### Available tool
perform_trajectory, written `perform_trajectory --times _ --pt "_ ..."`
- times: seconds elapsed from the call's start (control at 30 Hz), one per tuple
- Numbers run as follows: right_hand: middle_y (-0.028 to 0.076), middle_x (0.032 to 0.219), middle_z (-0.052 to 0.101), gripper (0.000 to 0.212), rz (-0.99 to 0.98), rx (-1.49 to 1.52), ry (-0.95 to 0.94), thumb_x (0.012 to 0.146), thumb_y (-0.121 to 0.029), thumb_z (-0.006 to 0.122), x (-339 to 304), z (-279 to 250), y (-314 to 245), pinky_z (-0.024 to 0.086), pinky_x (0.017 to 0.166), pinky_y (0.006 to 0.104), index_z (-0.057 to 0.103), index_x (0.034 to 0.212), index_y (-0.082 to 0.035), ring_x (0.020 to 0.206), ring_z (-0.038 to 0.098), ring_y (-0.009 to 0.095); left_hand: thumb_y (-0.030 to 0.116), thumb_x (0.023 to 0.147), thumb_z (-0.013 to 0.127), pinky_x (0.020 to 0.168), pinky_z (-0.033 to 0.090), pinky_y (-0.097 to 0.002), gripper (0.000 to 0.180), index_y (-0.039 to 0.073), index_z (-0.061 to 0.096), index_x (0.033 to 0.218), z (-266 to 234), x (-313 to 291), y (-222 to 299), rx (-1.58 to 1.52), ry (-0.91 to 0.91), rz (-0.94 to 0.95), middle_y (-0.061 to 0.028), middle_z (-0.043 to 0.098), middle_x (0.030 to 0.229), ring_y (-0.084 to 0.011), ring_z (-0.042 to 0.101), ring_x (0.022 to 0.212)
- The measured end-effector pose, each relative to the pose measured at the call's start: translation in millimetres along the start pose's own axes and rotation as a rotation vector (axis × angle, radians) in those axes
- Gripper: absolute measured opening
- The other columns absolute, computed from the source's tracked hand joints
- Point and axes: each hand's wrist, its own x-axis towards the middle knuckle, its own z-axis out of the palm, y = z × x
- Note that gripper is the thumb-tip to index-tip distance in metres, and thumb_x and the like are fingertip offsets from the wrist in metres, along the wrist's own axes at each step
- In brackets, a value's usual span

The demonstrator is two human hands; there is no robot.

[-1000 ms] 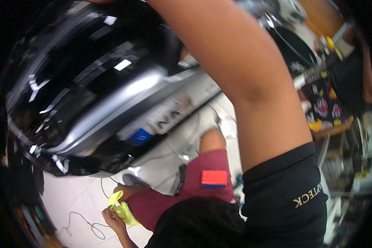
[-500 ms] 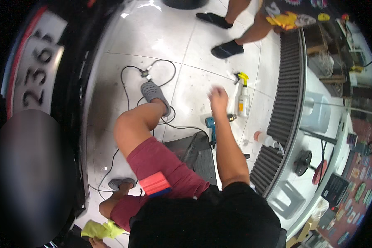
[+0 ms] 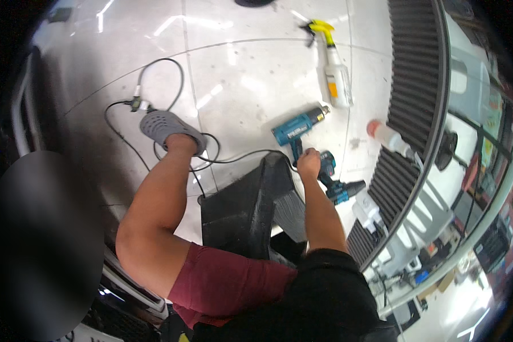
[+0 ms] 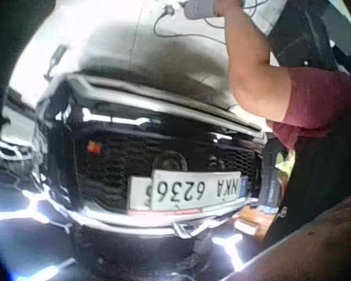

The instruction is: The person applies a transparent protective film to the front bumper of a black car. They use a squeegee to smooth the film, a knife to trim edges, and a heat gun to conform the material, finishing by wiping the surface with a microfiber cloth.

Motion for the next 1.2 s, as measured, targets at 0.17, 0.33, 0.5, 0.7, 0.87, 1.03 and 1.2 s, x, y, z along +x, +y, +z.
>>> perform_trajectory --times 0.17,0.33,0.5,0.7,0.87,1.03,1.2 --pt "0.022 0.112 0.062 0.050 0.565 0.100 0.163 0.088 -0.034 0.074 -129.5 -115.1 42.2 0.047 0.092 0.0411 0.060 0.120 0.002 0.103 0.060 0.036 0.015 0.101 0.050 0.084 0.049 -0.0328 0.027 -0.006 0.061 0.115 3.9 1.1 7.7 0.035 -0.076 -0.015 -0.0131 0.065 0.100 -0.0221 0.061 0.092" --pt "0.021 0.149 0.041 0.099 0.875 1.320 0.119 0.082 -0.070 0.065 -108.4 -99.7 93.6 0.034 0.102 0.0668 0.028 0.152 -0.009 0.130 0.043 0.043 0.014 0.101 0.051 0.084 0.049 -0.0325 0.027 -0.005 0.061 0.116 12.6 27.8 -5.3 -0.079 -0.166 0.170 -0.0126 0.065 0.098 -0.0224 0.061 0.090" --pt "0.011 0.102 0.064 0.058 0.484 1.052 0.060 0.078 -0.031 0.082 -48.6 -104.3 18.3 0.056 0.066 0.0392 0.050 0.119 -0.005 0.082 0.066 0.023 0.018 0.101 0.055 0.081 0.048 -0.0294 0.027 -0.003 0.061 0.117 38.1 21.0 29.3 -0.250 -0.205 0.531 -0.0088 0.061 0.092 -0.0178 0.057 0.085" --pt "0.018 0.110 0.066 0.068 -0.038 0.765 0.041 0.074 -0.021 0.077 -64.3 -147.9 -14.4 0.055 0.085 0.0378 0.050 0.132 0.001 0.091 0.067 0.029 0.018 0.093 0.067 0.094 0.047 -0.0356 0.041 -0.001 0.059 0.129 30.2 -36.9 38.1 -0.598 0.036 0.711 -0.0133 0.064 0.108 -0.0242 0.061 0.101" --pt "0.013 0.106 0.068 0.078 -0.810 0.458 -0.313 0.071 -0.020 0.079 -225.8 -392.4 -165.0 0.053 0.086 0.0355 0.047 0.140 0.001 0.093 0.066 0.022 0.021 0.090 0.073 0.108 0.041 -0.0410 0.056 0.004 0.054 0.140 26.2 -76.6 74.2 -0.619 -0.041 1.012 -0.0213 0.059 0.131 -0.0343 0.055 0.125" --pt "0.015 0.111 0.068 0.093 -1.169 0.760 -0.614 0.057 -0.034 0.084 -344.5 -542.4 -242.8 0.053 0.091 0.0348 0.051 0.135 0.007 0.097 0.068 0.025 0.038 0.094 0.070 0.108 0.042 -0.0402 0.084 0.010 0.024 0.159 0.8 -105.2 141.8 -0.589 -0.169 1.340 -0.0187 0.052 0.145 -0.0290 0.049 0.135" --pt "0.027 0.129 0.058 0.092 -1.265 0.933 -1.148 0.075 -0.045 0.077 -356.9 -529.4 -330.4 0.062 0.077 0.0560 0.042 0.140 0.010 0.101 0.069 0.039 0.044 0.099 0.061 0.109 0.044 -0.0404 0.074 0.002 0.032 0.152 2.3 -98.5 121.1 -1.366 -0.984 1.335 -0.0174 0.058 0.136 -0.0298 0.058 0.126"
